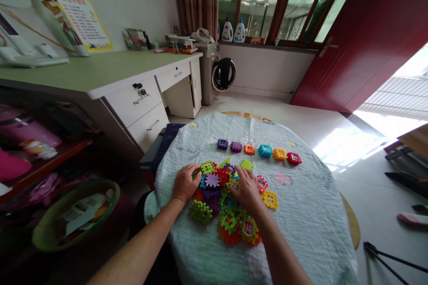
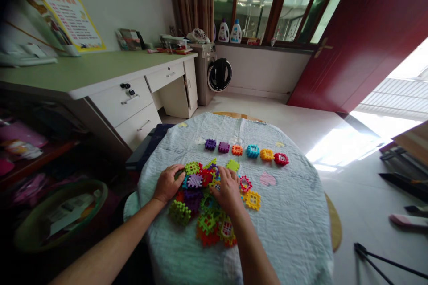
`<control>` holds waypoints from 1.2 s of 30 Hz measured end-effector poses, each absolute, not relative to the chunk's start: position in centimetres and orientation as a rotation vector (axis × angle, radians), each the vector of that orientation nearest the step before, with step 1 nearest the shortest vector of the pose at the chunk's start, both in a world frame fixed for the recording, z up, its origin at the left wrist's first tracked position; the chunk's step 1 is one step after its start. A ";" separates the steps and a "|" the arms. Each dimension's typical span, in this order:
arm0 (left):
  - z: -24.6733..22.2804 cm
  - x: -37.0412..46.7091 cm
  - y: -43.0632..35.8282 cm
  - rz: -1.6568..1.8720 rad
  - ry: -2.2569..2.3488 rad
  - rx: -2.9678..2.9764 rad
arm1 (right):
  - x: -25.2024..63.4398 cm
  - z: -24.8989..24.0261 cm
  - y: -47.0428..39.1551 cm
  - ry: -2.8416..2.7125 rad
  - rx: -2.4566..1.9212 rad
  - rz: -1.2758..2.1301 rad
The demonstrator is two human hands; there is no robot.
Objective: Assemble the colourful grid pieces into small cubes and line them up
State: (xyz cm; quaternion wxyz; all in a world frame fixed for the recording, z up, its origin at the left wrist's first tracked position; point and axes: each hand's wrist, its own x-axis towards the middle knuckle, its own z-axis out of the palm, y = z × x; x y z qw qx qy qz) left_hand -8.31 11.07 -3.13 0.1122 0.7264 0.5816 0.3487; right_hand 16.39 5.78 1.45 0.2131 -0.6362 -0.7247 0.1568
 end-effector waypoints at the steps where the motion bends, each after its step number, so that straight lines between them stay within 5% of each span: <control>1: -3.1 -8.3 11.1 1.025 1.706 2.132 | 16.8 1.5 5.7 -2.026 -1.795 0.441; 36: -3.0 -8.1 11.0 1.061 1.716 2.118 | 21.0 1.2 6.1 -2.119 -1.958 0.509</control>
